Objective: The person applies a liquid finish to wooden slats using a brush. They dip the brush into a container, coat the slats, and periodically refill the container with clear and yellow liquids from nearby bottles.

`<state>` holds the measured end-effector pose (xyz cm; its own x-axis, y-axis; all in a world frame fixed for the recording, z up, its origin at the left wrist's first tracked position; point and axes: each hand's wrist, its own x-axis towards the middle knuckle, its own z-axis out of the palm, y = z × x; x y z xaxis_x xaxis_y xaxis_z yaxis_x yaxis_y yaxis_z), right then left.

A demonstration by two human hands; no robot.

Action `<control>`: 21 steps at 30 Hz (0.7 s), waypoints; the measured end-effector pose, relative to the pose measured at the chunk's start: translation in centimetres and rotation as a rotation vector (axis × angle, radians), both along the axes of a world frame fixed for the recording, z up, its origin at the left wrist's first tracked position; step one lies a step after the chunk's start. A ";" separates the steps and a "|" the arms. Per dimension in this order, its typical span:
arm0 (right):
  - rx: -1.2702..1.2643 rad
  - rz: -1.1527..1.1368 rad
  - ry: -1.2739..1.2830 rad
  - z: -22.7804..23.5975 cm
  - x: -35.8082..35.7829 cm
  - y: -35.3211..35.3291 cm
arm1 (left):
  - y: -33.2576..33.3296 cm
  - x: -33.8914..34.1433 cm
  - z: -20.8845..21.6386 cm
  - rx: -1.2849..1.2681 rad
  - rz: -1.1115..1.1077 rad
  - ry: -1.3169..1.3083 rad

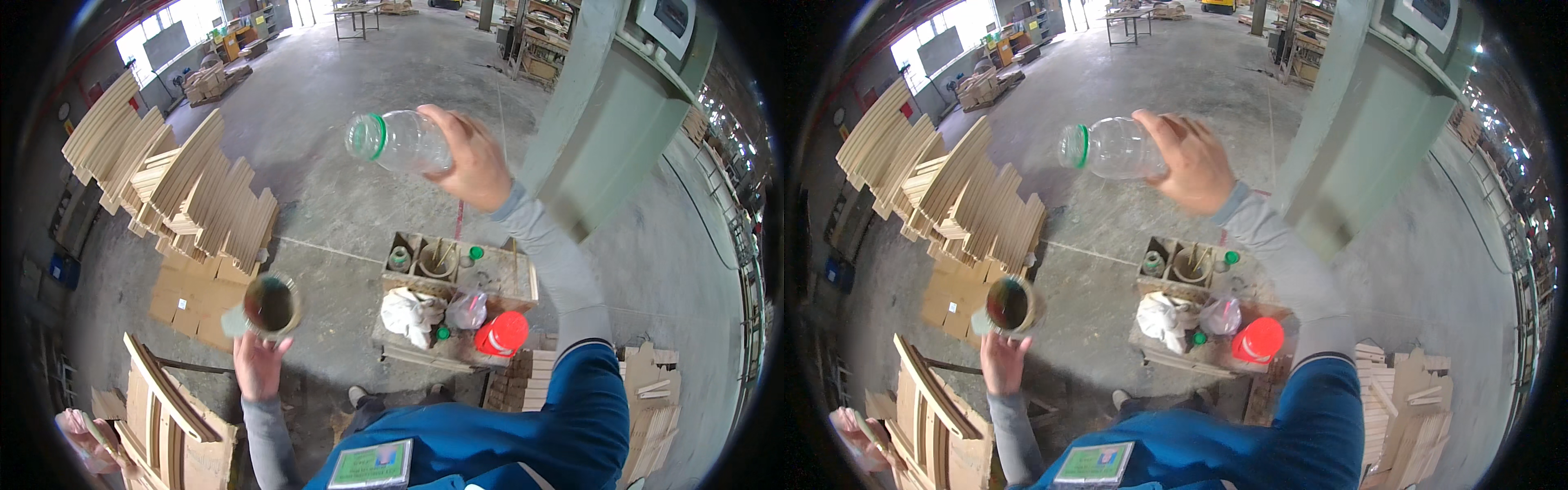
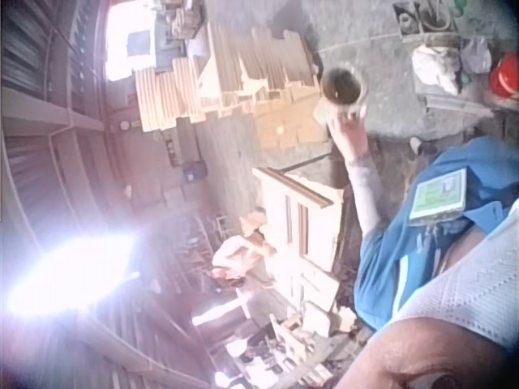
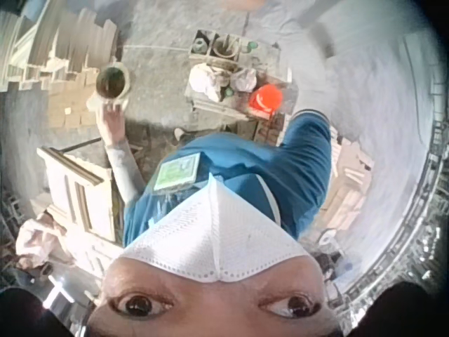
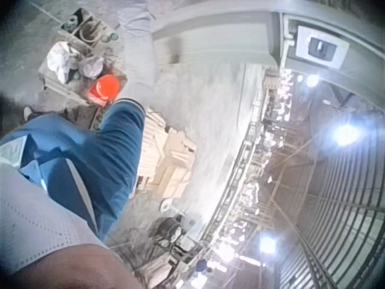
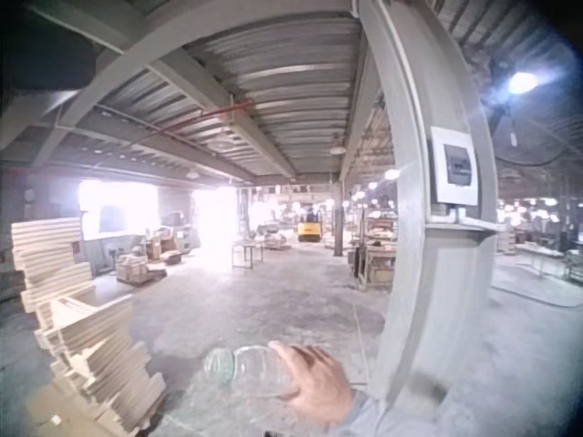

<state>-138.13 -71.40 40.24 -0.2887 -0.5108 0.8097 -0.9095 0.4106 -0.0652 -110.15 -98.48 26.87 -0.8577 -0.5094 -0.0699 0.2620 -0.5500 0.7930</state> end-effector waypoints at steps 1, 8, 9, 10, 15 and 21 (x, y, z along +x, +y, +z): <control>0.051 -0.072 0.140 0.6 1.1 -0.3 | -0.7 -0.9 0.7 -0.049 -0.038 0.008; 0.257 -0.321 0.531 4.6 7.5 -3.7 | -4.2 -4.7 6.9 -0.307 -0.159 0.086; 0.252 -0.323 0.537 4.9 8.3 -4.4 | -4.7 -4.8 7.3 -0.321 -0.175 0.101; 0.246 -0.323 0.543 5.4 9.1 -5.0 | -5.2 -4.8 7.7 -0.339 -0.185 0.107; 0.253 -0.368 0.706 6.8 10.2 -6.1 | -5.9 -5.8 8.2 -0.368 -0.213 0.170; 0.296 -0.357 0.816 8.3 9.7 -6.2 | -5.2 -7.0 8.2 -0.338 -0.199 0.243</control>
